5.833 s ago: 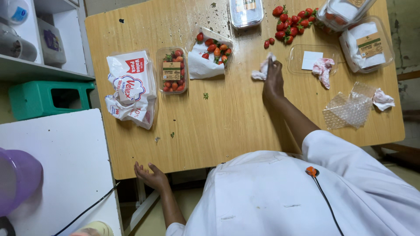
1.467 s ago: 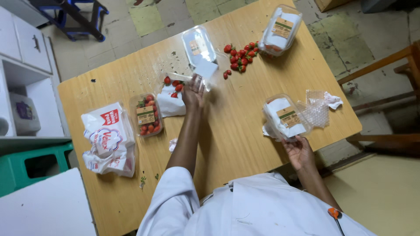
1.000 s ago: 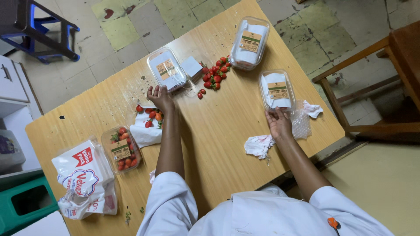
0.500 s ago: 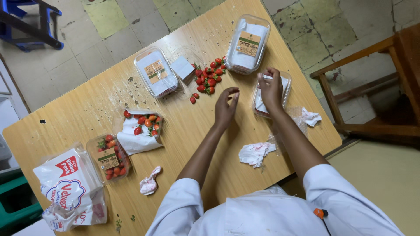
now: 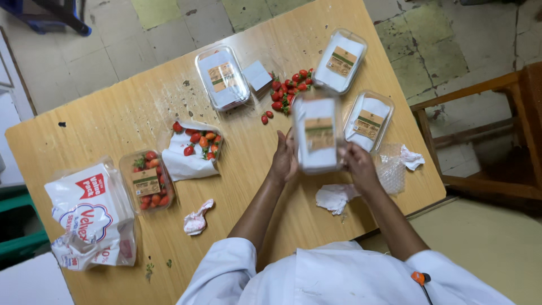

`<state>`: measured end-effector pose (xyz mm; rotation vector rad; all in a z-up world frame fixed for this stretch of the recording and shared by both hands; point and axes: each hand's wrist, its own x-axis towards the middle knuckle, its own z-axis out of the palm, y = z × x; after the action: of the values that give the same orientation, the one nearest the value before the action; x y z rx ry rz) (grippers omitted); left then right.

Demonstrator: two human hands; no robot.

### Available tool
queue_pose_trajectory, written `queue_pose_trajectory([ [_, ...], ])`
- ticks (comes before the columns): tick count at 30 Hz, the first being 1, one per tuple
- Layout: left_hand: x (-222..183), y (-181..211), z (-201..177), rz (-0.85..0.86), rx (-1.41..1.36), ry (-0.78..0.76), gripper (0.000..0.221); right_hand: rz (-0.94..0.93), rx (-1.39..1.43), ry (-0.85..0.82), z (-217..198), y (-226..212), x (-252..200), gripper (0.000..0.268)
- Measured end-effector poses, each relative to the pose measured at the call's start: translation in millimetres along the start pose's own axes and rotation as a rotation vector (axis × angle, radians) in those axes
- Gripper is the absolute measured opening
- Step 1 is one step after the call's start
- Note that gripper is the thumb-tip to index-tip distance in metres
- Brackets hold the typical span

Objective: The person sorts strawberries by hand, picking up loose strawberries from the table and placing them into plastic containers before closing the lids.

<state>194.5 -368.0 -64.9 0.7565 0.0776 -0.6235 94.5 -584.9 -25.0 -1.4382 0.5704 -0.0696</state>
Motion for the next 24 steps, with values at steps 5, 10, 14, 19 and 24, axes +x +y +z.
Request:
queue_pose_trajectory([
  [5, -103.5, 2.6, 0.0, -0.277, -0.45, -0.109, 0.058, -0.259, -0.726, -0.019, 24.8, -39.2, -99.0, 0.033],
  [10, -179.2, 8.1, 3.8, -0.63, -0.366, 0.063, 0.055, -0.438, -0.773, -0.428, 93.7, -104.3, -117.3, 0.044],
  [14, -207.7, 28.3, -1.6, -0.333, -0.363, -0.082, 0.049, -0.337, -0.772, -0.63, 134.0, -140.9, -137.1, 0.032],
  [19, -255.0, 60.4, -7.9, -0.36, -0.354, -0.058, 0.044, -0.335, -0.716, -0.755, 150.1, -152.5, -156.9, 0.031],
  [24, -280.7, 65.3, -36.2, -0.355, -0.414, 0.027, 0.045, -0.168, -0.791, -0.82, 156.3, -155.4, -168.0, 0.035],
])
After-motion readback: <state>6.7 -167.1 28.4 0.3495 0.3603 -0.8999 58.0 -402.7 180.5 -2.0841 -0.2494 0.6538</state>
